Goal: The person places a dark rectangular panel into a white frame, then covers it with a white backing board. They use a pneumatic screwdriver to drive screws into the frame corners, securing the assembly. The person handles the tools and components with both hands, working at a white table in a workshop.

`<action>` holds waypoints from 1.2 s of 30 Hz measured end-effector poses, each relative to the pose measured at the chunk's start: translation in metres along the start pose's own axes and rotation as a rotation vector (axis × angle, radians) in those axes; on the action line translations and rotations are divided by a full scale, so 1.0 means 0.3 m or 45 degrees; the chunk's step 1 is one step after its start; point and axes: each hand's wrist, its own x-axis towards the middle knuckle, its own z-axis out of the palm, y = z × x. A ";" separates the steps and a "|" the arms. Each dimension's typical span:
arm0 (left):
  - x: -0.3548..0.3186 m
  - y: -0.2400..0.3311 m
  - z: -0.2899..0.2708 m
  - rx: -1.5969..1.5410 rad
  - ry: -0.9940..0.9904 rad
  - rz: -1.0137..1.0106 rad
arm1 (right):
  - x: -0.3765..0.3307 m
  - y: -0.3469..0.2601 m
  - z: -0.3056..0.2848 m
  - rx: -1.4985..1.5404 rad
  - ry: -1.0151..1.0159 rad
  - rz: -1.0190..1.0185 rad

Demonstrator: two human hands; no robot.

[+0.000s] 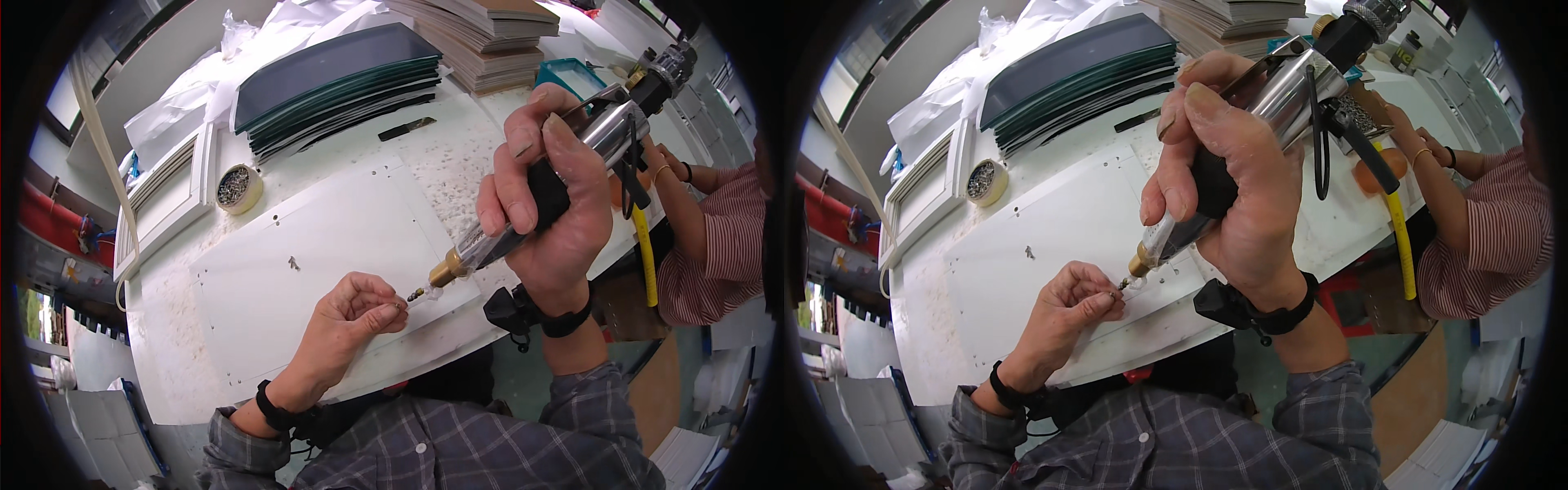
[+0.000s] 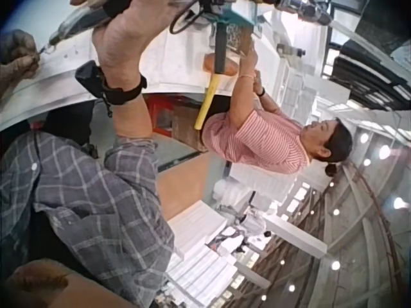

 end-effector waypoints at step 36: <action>0.022 0.019 0.022 -0.062 -0.063 -0.107 | -0.006 0.044 -0.035 0.113 -0.135 -0.028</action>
